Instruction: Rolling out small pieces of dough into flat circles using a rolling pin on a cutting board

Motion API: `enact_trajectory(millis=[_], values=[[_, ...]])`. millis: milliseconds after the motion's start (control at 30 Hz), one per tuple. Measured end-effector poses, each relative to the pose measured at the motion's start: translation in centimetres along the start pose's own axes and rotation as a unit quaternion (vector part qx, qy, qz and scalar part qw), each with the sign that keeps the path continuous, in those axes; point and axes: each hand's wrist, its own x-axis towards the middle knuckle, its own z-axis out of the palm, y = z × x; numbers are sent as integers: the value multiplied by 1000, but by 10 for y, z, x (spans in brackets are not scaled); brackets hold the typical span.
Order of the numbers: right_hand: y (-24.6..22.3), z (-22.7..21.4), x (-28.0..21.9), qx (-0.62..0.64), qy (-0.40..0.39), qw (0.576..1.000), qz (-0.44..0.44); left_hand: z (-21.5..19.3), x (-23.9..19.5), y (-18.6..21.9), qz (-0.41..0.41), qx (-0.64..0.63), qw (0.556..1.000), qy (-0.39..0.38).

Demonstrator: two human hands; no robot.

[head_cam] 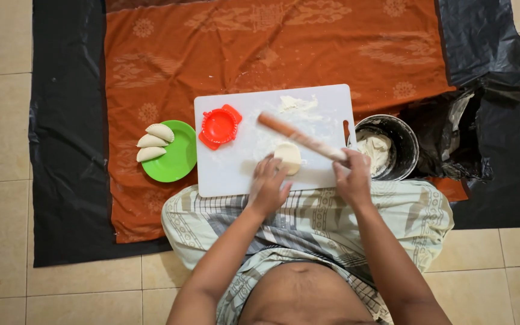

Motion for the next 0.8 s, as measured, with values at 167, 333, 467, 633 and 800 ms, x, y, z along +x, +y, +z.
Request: enact_trajectory(millis=[167, 333, 467, 633, 800], values=[[-9, -23, -2, 217, -73, 967, 112, 45, 9, -29, 65, 105, 990, -61], [7, -9, -7, 502, -113, 844, 152, 28, 42, -21, 161, 141, 977, 25], [1, -18, 0, 445, -108, 877, 147, 8, 43, -6, -242, -202, 947, 58], [-5, -33, 1, 324, -131, 932, 99, -36, 16, 5, -288, -140, 946, 44], [-12, -34, 4, -144, -238, 958, -67, -71, 17, -6, -118, 140, 949, 258]])
